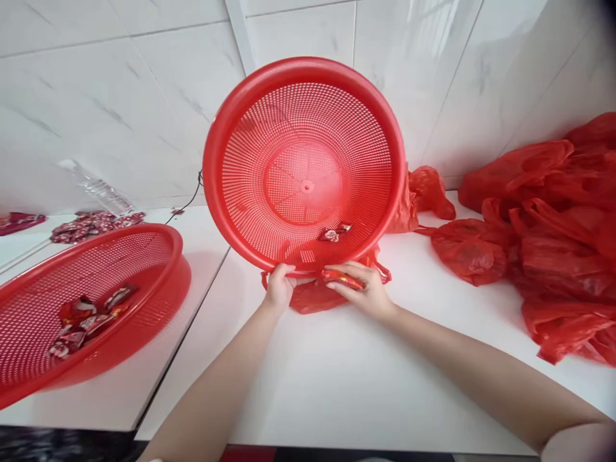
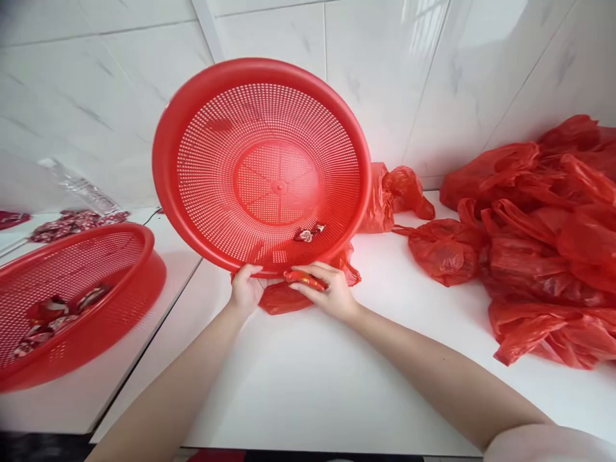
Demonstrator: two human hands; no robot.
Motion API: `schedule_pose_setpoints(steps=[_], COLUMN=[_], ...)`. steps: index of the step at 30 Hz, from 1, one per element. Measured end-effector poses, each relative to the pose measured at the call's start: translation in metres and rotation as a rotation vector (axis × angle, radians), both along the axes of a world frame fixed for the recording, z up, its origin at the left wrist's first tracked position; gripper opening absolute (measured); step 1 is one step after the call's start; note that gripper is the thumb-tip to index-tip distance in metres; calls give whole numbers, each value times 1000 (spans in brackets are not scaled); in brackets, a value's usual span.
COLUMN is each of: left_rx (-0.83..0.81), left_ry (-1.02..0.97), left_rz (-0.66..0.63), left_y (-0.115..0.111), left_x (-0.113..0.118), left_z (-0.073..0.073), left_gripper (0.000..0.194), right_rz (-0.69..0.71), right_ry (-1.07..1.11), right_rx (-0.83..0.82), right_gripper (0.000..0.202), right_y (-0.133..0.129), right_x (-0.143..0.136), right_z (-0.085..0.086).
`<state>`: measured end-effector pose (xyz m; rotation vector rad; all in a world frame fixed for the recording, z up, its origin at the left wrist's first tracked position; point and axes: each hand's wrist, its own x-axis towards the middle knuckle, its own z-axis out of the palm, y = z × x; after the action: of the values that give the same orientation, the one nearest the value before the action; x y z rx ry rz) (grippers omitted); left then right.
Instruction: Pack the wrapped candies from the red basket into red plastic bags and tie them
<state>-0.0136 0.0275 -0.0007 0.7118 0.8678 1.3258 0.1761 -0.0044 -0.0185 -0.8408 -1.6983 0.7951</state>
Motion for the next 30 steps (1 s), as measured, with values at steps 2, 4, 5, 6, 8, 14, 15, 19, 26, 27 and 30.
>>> schedule_pose_setpoints(steps=[2,4,5,6,8,14,15,19,26,27,30], left_rx=[13,29,29,24,-6,-68,-72,-89,-114,-111,-107], left_ry=[-16,-41,-53,-64,-86,-113,-114,-117,-65,-58,-48], left_rz=[8,22,28,31,34,32,34,52,17,12,9], left_y=[8,14,16,18,20,23,23,23,23,22,21], left_x=[-8,-14,-16,-17,-18,-19,-19,-18,-16,-16,-15], left_z=[-1,-3,-5,-6,-10,-17,-17,-17,-16,-16,-14], left_gripper=[29,32,32,32,31,26,26,26,27,27,27], right_rz=[80,145,155,153,154,295,311,326,391,396,385], right_ry=[175,279,317,350,405,512,527,559,525,520,526], right_rx=[-282,-483,-534,-562,-603,-746,-764,-814,-809,-805,-786], right_gripper=[33,36,38,39,39,39,39,38,31,31,33], right_y=[1,5,7,10,14,17,17,18,20,20,19], right_x=[-5,-8,-9,-9,-7,2,2,3,7,8,8], right_z=[-4,-10,-13,-16,-19,-20,-20,-19,-17,-17,-18])
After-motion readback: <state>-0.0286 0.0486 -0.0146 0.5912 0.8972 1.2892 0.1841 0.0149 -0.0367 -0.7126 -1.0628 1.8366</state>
